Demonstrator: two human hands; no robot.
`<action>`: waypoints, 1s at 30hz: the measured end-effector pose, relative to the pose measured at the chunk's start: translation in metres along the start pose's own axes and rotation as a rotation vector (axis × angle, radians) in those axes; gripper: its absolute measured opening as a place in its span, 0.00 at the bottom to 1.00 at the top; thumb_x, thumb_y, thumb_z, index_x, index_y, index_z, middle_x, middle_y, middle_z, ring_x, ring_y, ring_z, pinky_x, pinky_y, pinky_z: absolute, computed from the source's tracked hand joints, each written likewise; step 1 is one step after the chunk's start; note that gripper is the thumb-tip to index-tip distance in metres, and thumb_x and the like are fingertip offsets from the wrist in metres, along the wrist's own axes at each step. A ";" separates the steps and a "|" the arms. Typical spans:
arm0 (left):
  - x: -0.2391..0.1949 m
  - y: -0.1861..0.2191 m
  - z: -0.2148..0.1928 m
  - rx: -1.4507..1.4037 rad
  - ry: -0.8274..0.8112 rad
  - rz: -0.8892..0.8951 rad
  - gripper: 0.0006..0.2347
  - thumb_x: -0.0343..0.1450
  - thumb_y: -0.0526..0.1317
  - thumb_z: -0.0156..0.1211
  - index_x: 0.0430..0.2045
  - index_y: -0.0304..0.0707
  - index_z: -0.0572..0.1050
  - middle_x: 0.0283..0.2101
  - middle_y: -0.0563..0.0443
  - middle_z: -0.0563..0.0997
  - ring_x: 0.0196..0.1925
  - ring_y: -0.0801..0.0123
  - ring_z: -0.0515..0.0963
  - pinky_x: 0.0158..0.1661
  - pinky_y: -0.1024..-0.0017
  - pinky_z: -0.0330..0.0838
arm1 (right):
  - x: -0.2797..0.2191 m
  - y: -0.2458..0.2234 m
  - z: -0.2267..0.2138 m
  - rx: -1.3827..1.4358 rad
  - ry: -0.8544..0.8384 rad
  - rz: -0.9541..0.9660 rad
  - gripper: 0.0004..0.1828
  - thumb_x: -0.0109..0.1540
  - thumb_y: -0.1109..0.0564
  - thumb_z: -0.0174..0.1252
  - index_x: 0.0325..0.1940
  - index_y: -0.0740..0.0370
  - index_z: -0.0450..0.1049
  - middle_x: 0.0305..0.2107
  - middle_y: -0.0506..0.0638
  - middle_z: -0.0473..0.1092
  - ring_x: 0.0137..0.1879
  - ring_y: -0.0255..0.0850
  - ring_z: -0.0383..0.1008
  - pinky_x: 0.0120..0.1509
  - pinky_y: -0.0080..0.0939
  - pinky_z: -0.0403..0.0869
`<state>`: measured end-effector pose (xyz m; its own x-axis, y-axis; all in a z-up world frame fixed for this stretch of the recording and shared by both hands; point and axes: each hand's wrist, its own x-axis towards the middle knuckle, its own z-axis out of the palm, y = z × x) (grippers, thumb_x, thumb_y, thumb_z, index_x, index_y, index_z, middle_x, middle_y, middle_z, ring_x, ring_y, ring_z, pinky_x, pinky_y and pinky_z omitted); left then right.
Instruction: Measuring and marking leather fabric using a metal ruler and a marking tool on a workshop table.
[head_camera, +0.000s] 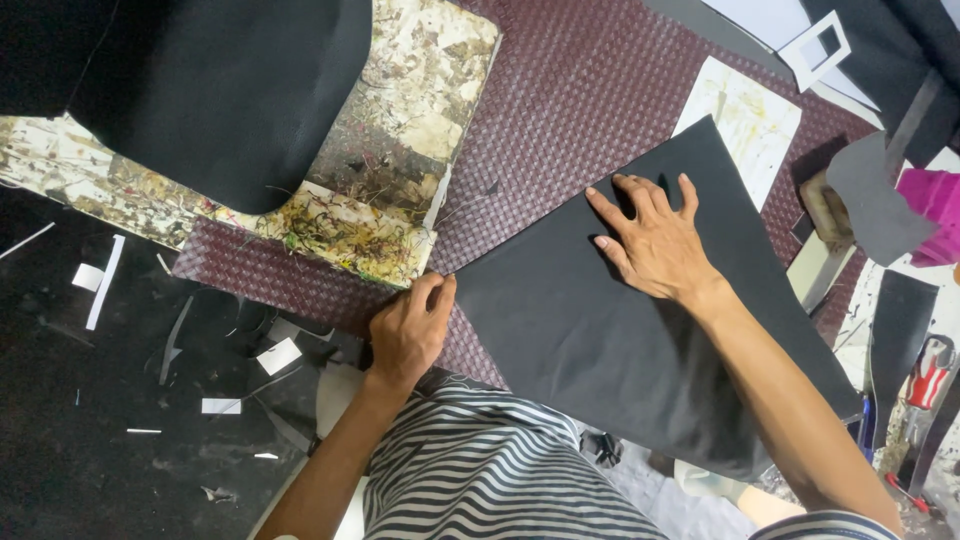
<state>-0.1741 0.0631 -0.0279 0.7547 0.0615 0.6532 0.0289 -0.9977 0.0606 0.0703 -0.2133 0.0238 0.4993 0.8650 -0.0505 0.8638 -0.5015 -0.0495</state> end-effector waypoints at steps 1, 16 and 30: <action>-0.001 0.000 0.002 0.002 -0.001 -0.002 0.08 0.77 0.37 0.52 0.34 0.48 0.81 0.37 0.59 0.77 0.22 0.76 0.76 0.25 0.81 0.73 | 0.000 0.000 0.000 0.001 -0.001 -0.003 0.33 0.72 0.35 0.35 0.80 0.46 0.58 0.64 0.62 0.60 0.74 0.55 0.56 0.71 0.78 0.39; -0.008 0.004 0.006 0.035 -0.009 -0.035 0.08 0.77 0.37 0.51 0.36 0.49 0.81 0.38 0.59 0.77 0.21 0.76 0.75 0.24 0.81 0.72 | -0.001 0.001 0.004 -0.029 0.044 -0.008 0.33 0.73 0.35 0.35 0.78 0.47 0.61 0.64 0.62 0.61 0.75 0.54 0.57 0.72 0.76 0.39; -0.014 0.004 0.011 0.043 -0.052 -0.019 0.09 0.78 0.37 0.50 0.35 0.49 0.81 0.37 0.60 0.76 0.20 0.78 0.74 0.23 0.82 0.71 | 0.000 -0.001 -0.001 0.006 0.008 -0.004 0.33 0.73 0.36 0.34 0.79 0.47 0.59 0.63 0.63 0.60 0.74 0.56 0.57 0.72 0.76 0.37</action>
<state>-0.1772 0.0582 -0.0452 0.7868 0.0797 0.6120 0.0708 -0.9967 0.0389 0.0696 -0.2130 0.0253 0.4967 0.8669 -0.0424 0.8652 -0.4984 -0.0552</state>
